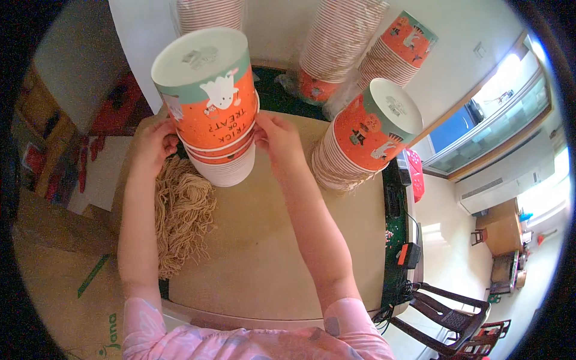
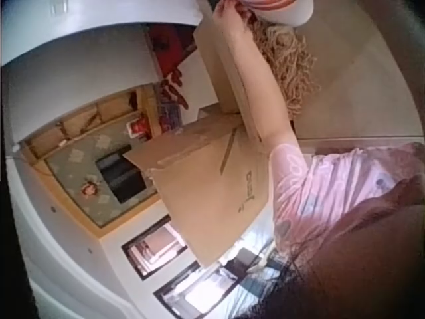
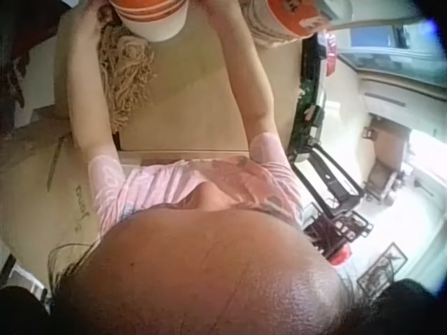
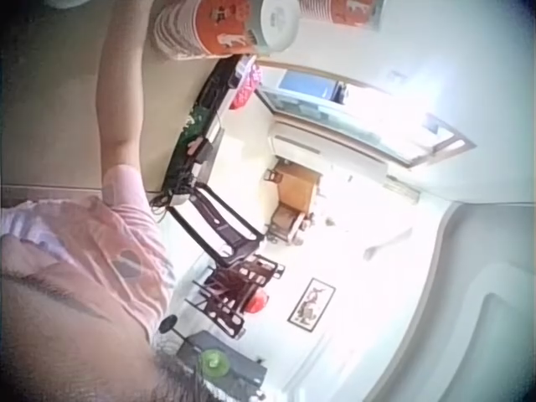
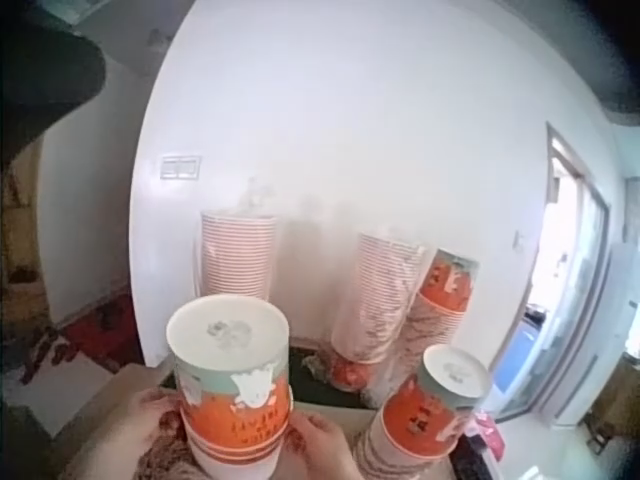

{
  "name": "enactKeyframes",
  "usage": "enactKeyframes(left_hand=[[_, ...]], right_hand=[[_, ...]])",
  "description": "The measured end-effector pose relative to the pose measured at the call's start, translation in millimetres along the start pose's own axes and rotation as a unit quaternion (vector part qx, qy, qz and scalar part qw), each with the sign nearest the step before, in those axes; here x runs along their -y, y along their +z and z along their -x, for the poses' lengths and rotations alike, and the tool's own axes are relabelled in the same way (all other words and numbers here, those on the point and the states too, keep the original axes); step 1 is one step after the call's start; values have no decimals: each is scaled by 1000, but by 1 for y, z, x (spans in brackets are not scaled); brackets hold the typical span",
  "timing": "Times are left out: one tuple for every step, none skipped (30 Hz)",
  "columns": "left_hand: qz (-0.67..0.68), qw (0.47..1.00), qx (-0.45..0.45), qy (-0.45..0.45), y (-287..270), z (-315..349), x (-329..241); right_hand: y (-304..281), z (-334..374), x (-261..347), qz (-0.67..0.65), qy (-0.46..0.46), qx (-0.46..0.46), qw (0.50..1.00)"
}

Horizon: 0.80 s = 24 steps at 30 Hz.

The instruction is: The person is threading and tying strings to paper buckets to create handles.

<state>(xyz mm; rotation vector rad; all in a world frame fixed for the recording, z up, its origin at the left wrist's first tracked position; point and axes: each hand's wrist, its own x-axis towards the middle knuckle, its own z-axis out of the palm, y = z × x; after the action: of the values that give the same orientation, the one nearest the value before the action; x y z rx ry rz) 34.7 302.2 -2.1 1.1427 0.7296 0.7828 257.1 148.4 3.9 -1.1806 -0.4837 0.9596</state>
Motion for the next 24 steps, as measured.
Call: enactKeyframes(left_hand=[[-2,1000,17,17,4,2,-9],[-3,1000,17,18,7,5,-14],[8,999,0,32,11,8,-20],[19,999,-18,47,13,10,-24],[19,999,-16,48,14,12,-28],[19,998,-8,57,16,14,-31],[21,998,1,66,18,15,-34],[20,998,3,67,20,17,-37],[30,997,9,67,22,18,-40],[40,997,15,66,25,19,-43],[61,993,7,103,27,21,-45],[83,987,-2,140,28,23,-45],[184,973,6,137,27,23,-48],[229,946,175,150,-5,24,-44],[243,941,161,171,-1,26,-39],[256,937,145,190,2,31,-34],[248,943,158,156,9,38,-34],[242,952,148,116,2,48,-32],[235,959,136,75,-5,60,-29],[53,987,77,134,-4,76,-22],[-133,973,12,186,-4,95,-14],[-166,977,6,137,-4,113,-10],[-198,976,2,86,-6,132,-6],[-219,974,-13,58,-16,146,6]], right_hand=[[3,2,9,-16,-24,19,999],[5,4,15,-33,-47,38,998],[8,8,22,-34,-48,39,998],[11,11,29,-46,-63,62,995],[12,15,34,-58,-78,84,992],[10,18,38,-58,-81,83,992],[9,21,42,-59,-78,108,989],[9,25,45,-61,-73,133,987],[11,27,49,-61,-76,132,986],[16,27,54,-84,-70,123,986],[22,28,57,-107,-63,116,985],[28,31,61,-108,-65,118,985],[34,36,64,-122,-83,114,982],[45,41,66,-139,-99,121,978],[40,43,68,-143,-109,131,975],[33,50,69,-140,-113,129,975],[24,63,69,-130,-132,144,972],[19,76,64,-123,-143,167,968],[12,93,60,-94,-135,153,974],[-1,111,55,-46,-158,167,972],[-15,127,45,0,-178,182,967],[-29,141,36,83,-215,178,957],[-39,159,27,124,-247,179,944],[-45,177,16,163,-235,181,941]])
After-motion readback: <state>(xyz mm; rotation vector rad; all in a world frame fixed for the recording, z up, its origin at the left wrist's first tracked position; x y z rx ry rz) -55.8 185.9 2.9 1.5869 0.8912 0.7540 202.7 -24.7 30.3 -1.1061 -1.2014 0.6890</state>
